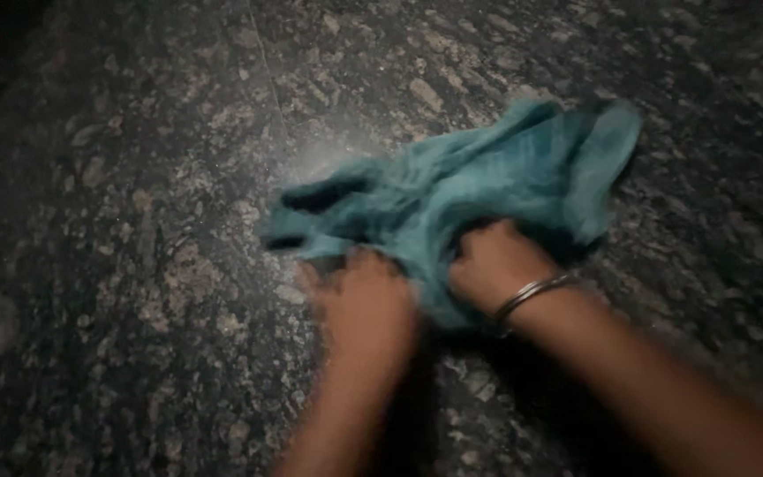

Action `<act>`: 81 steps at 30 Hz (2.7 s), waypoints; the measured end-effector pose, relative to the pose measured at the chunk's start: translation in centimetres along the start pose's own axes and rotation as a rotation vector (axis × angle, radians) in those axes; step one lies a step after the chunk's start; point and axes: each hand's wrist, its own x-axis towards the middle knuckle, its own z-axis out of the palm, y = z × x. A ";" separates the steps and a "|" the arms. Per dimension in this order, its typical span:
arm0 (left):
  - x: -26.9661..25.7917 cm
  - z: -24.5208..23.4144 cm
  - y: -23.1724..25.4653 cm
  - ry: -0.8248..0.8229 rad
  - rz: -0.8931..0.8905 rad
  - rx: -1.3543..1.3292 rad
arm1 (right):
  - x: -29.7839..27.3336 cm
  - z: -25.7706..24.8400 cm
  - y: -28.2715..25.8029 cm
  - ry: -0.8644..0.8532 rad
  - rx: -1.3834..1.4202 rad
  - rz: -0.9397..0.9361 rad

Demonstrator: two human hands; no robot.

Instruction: The person wipes a dark speckled floor using a teal cloth. They repeatedly rub the cloth against the surface, occasionally lifting and repositioning it to cover different areas.

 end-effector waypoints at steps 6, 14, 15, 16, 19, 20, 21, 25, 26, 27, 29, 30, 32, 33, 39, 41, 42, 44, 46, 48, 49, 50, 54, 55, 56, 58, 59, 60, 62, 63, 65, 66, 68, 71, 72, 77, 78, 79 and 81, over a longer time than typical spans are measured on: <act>1.7 1.0 -12.8 0.049 -0.513 0.057 | -4.6 1.7 -6.8 -0.376 0.069 -0.335; -1.8 5.5 4.8 0.122 0.328 0.014 | 4.4 -2.8 8.8 0.028 0.135 0.650; -3.1 5.2 6.9 0.116 0.423 -0.076 | 4.9 -3.1 11.4 0.121 -0.024 0.641; -4.2 4.9 8.1 0.109 0.518 -0.167 | 5.0 -4.2 14.1 0.079 -0.113 0.574; -4.5 3.5 8.0 0.175 0.503 -0.381 | 6.1 -3.1 14.9 0.037 -0.112 0.504; -3.8 3.1 6.8 0.076 0.398 -0.301 | 5.7 -2.4 14.0 0.034 -0.071 0.504; -2.6 2.7 5.1 -0.023 0.289 -0.226 | 5.2 -1.6 12.4 0.021 -0.092 0.437; 0.6 2.6 -4.9 0.154 -0.133 -0.012 | 0.8 3.4 2.4 -0.062 0.013 -0.149; 0.6 2.8 -7.3 0.159 -0.260 -0.031 | -0.8 4.2 0.2 0.026 0.048 -0.449; 0.9 2.8 -9.0 0.168 -0.388 -0.051 | -1.8 4.3 -1.5 0.121 0.082 -0.748; 1.2 3.0 -10.2 0.288 -0.403 -0.109 | -2.6 3.3 -3.2 0.053 0.052 -0.758; 1.4 2.9 -9.7 0.352 -0.409 -0.140 | -2.5 2.6 -3.5 0.023 0.034 -0.762; 0.9 3.1 -6.7 0.166 -0.367 -0.163 | -1.2 0.5 -2.5 -0.209 -0.083 -0.295; 0.4 3.1 -4.7 0.132 -0.214 -0.206 | -0.3 -0.6 -1.3 -0.212 0.019 -0.051; -4.8 3.0 7.2 -0.132 0.454 -0.442 | 2.4 -6.5 11.1 0.077 0.158 0.578; -5.0 2.2 7.3 -0.148 0.466 -0.494 | 3.0 -5.6 11.7 0.253 0.130 0.437; -4.7 1.7 6.3 -0.155 0.396 -0.416 | 2.9 -5.0 11.3 0.340 0.116 0.365; -2.8 0.6 3.6 -0.094 0.201 -0.332 | 2.9 -2.4 8.2 0.090 0.232 0.431; -0.7 -0.2 0.0 -0.079 -0.057 -0.312 | 1.8 -0.1 4.5 -0.047 0.165 0.164; -0.4 -0.5 -4.3 -0.040 -0.219 -0.370 | -0.2 2.3 0.2 -0.051 0.073 -0.174; -0.2 -0.6 -5.9 -0.028 -0.311 -0.391 | -1.0 3.3 -1.9 -0.051 0.084 -0.325; -0.4 -0.7 -7.2 -0.044 -0.347 -0.383 | -2.2 4.0 -3.1 -0.040 0.068 -0.408; -2.5 -1.0 -8.0 -0.146 -0.335 -0.316 | -2.4 4.2 -3.6 0.028 -0.057 -0.367; -3.3 -1.3 -7.2 -0.188 -0.289 -0.290 | -1.5 3.6 -2.2 0.050 -0.100 -0.257; -4.0 -1.6 -6.4 -0.204 -0.240 -0.330 | -0.6 3.0 -0.3 0.069 0.000 -0.073; -5.7 -2.9 -5.3 -0.223 -0.133 -0.411 | 0.3 2.1 4.8 0.303 -0.013 0.005; -6.5 -3.9 -4.9 -0.166 -0.137 -0.434 | 0.4 1.8 7.5 0.257 0.001 0.177; -7.5 -4.9 -4.7 -0.110 -0.142 -0.457 | 0.6 1.4 9.8 0.209 0.017 0.348; -9.4 -7.2 -4.8 -0.057 -0.171 -0.484 | 0.7 1.3 12.9 0.200 0.024 0.466; -10.0 -8.3 -5.0 -0.055 -0.187 -0.490 | 1.2 1.6 12.9 0.136 -0.033 0.461; -10.9 -10.1 -5.0 -0.064 -0.205 -0.505 | 1.0 2.5 11.4 0.003 -0.148 0.456; -11.2 -10.7 -4.8 -0.076 -0.208 -0.512 | 0.6 3.2 9.8 -0.107 -0.148 0.230; -11.4 -10.7 -3.9 -0.115 -0.177 -0.503 | -0.5 5.0 5.7 -0.133 -0.103 -0.074; -10.7 -9.5 -2.8 -0.166 -0.100 -0.433 | -3.3 6.0 0.2 -0.202 0.061 -0.246; -10.5 -8.7 -3.1 -0.170 -0.090 -0.403 | -4.3 5.9 -0.8 -0.206 0.140 -0.285; -10.3 -4.5 -6.8 -0.152 -0.370 -0.640 | -8.0 3.3 -0.7 -0.011 0.082 -0.151; -10.0 -3.8 -7.5 -0.128 -0.361 -0.645 | -7.8 2.7 -0.3 -0.049 0.046 -0.073; -9.4 -3.3 -7.8 -0.104 -0.349 -0.647 | -7.0 2.2 0.2 -0.085 0.012 0.007; -8.1 -2.3 -7.1 -0.200 -0.382 -0.584 | -5.0 2.0 1.2 -0.137 -0.035 0.191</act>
